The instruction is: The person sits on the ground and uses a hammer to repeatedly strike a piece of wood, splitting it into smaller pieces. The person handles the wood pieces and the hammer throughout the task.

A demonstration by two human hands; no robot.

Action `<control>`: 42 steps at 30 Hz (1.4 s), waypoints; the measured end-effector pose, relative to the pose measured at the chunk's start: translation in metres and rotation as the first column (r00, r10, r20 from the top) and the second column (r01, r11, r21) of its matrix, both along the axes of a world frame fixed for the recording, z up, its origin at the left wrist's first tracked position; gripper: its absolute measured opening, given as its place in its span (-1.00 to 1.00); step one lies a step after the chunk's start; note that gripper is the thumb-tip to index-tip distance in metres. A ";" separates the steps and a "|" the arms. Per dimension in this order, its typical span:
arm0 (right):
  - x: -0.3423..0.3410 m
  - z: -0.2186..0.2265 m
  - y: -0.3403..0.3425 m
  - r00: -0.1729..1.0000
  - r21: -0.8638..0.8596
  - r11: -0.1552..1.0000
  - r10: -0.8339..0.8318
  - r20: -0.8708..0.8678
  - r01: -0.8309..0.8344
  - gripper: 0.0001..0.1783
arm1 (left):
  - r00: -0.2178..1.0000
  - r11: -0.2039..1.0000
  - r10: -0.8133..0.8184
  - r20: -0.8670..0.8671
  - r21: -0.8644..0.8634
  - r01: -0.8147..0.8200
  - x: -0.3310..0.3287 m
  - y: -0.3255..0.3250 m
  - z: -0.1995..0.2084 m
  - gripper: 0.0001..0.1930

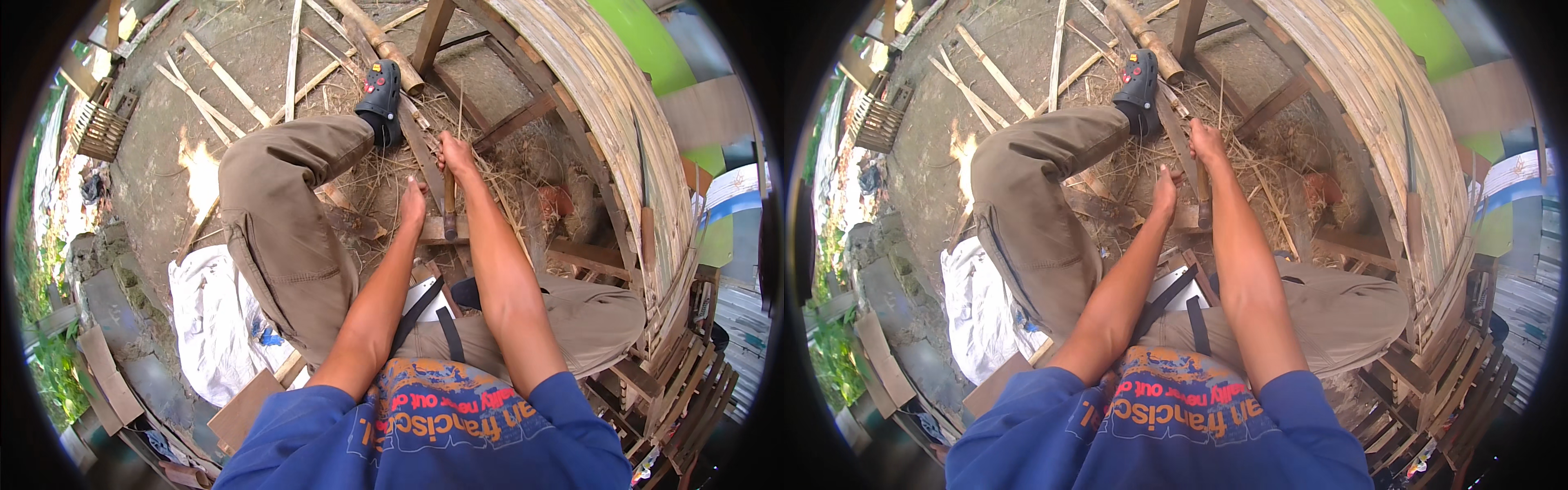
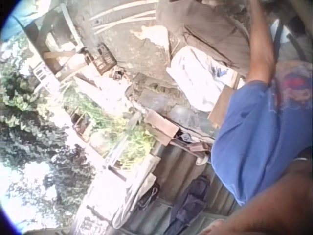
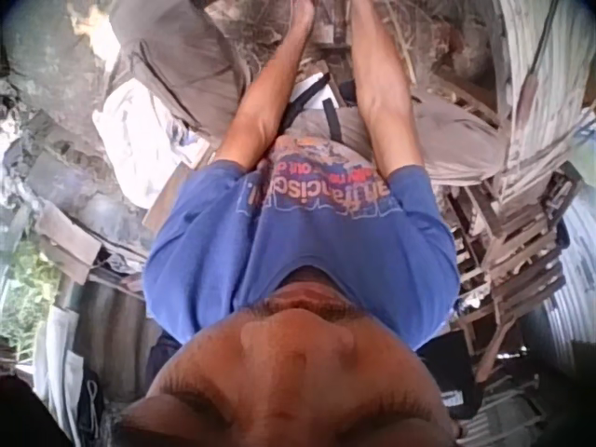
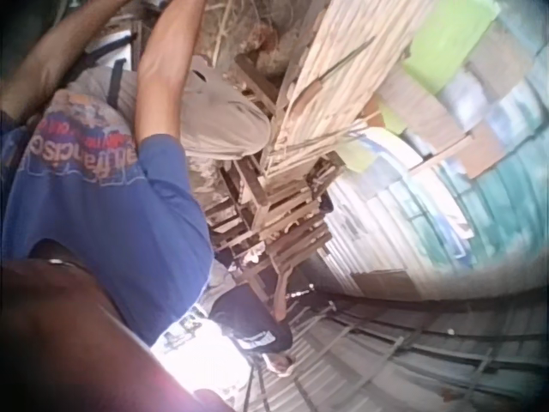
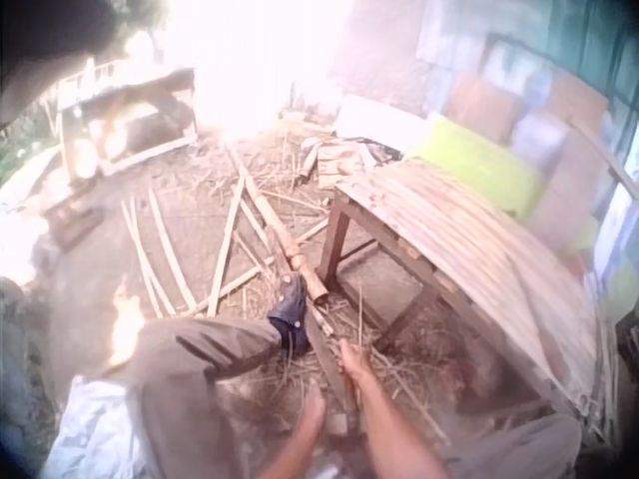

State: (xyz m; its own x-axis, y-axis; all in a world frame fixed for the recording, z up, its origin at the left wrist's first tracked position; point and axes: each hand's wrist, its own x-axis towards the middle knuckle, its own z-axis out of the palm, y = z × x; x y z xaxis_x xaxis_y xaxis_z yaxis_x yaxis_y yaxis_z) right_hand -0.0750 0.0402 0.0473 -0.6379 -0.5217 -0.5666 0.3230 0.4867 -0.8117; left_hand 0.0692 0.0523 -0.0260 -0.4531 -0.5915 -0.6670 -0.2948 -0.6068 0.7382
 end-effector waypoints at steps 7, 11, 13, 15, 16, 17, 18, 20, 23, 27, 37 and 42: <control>0.015 -0.013 -0.002 0.982 0.020 0.999 0.050 -0.185 -0.048 -0.48 | 0.944 0.948 0.123 -0.307 0.316 -0.020 -0.040 -0.018 0.016 -0.12; -0.001 -0.010 0.033 0.982 0.008 0.997 0.081 -0.168 -0.081 -0.53 | 0.981 0.971 0.033 -0.190 0.237 0.013 -0.038 0.020 0.026 -0.16; 0.040 0.000 0.064 0.931 -0.055 0.974 0.193 -0.309 -0.220 -0.59 | 0.998 1.000 -0.009 -0.065 -0.024 0.007 -0.006 0.031 -0.002 -0.19; 0.049 0.027 0.062 0.898 -0.146 0.946 0.215 -0.383 -0.289 -0.59 | 0.990 0.983 0.121 0.071 -0.148 -0.109 0.023 0.024 -0.064 -0.29; 0.049 0.027 0.071 0.927 -0.178 0.957 0.159 -0.338 -0.229 -0.57 | 0.989 0.987 0.077 0.124 -0.152 -0.058 0.027 0.034 -0.073 -0.33; 0.047 0.029 0.074 0.951 -0.223 0.959 0.105 -0.292 -0.174 -0.54 | 0.983 0.986 0.044 0.177 -0.169 -0.013 0.032 0.037 -0.075 -0.38; 0.035 0.019 0.078 0.952 -0.280 0.939 0.117 -0.282 -0.198 -0.56 | 0.976 0.980 0.005 0.218 -0.197 0.039 0.024 0.036 -0.068 -0.42; 0.038 0.025 0.077 0.936 -0.267 0.950 0.061 -0.347 -0.161 -0.56 | 0.908 0.850 -0.219 0.358 -0.388 0.358 0.020 0.041 -0.044 -0.48; 0.030 0.015 0.078 0.912 -0.198 0.968 0.061 -0.406 -0.153 -0.57 | 0.794 0.656 -0.440 0.419 -0.453 0.603 0.016 0.050 -0.008 -0.51; 0.021 0.005 0.077 0.865 -0.190 0.965 0.062 -0.497 -0.178 -0.56 | 0.629 0.445 -0.575 0.523 -0.445 0.777 0.031 0.028 0.014 -0.52; 0.053 0.021 0.073 0.878 0.035 0.998 -0.033 -0.477 0.056 -0.45 | 0.732 0.587 -0.423 0.533 -0.455 0.670 0.049 0.032 0.017 -0.53; 0.031 -0.004 0.060 0.838 0.137 0.958 -0.146 -0.526 0.253 -0.47 | 0.831 0.745 -0.231 0.506 -0.458 0.486 0.049 0.028 0.006 -0.53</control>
State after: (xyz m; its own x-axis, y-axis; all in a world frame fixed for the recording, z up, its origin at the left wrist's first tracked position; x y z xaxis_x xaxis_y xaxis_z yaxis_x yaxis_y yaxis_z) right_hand -0.0437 0.1002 0.0435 -0.9407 -0.2656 -0.2112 0.0009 0.6205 -0.7842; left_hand 0.1180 0.0807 -0.0196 -0.4832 -0.7532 -0.4463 -0.7396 0.0783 0.6685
